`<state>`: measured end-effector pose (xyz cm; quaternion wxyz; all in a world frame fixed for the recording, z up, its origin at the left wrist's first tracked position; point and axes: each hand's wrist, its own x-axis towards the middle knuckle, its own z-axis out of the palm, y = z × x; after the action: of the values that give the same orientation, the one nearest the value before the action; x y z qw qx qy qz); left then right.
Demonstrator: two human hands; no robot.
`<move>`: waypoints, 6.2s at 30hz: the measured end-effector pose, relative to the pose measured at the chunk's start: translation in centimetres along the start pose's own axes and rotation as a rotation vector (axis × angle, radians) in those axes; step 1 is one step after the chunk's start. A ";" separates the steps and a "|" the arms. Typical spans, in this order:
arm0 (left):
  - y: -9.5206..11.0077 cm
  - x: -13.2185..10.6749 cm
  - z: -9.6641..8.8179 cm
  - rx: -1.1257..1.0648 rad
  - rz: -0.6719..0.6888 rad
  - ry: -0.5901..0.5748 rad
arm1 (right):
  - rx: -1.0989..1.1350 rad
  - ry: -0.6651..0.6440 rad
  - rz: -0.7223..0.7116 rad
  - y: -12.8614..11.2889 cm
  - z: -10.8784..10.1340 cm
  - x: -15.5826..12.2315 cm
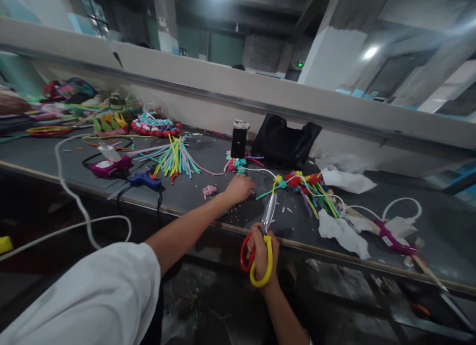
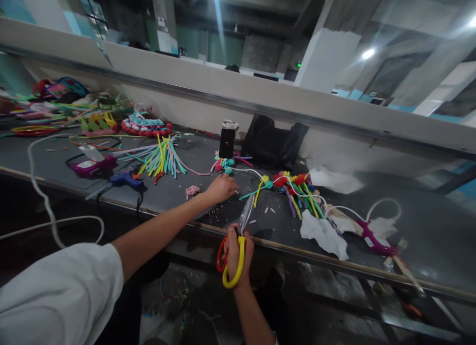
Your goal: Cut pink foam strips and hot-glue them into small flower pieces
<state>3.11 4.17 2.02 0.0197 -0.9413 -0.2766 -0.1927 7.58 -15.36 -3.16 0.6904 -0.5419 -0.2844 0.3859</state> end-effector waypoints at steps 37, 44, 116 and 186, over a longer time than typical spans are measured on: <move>6.7 -11.4 -3.4 -0.733 -0.306 0.118 | -0.122 -0.031 -0.148 -1.4 0.5 -0.6; 6.6 -11.3 -3.7 -0.758 -0.282 0.066 | -0.174 -0.048 -0.121 -1.8 0.3 -0.6; 6.1 -10.9 -4.8 -1.562 -0.683 0.287 | -0.575 -0.093 -0.270 0.4 1.8 -2.1; 5.6 -11.3 -4.6 -1.509 -0.576 0.116 | -0.258 -0.104 -0.160 -1.2 0.6 -1.2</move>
<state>-4.27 -7.05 2.40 -0.6568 -0.5813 -0.3021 -0.3734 6.71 -16.17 -1.80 0.6279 -0.5810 -0.4090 0.3176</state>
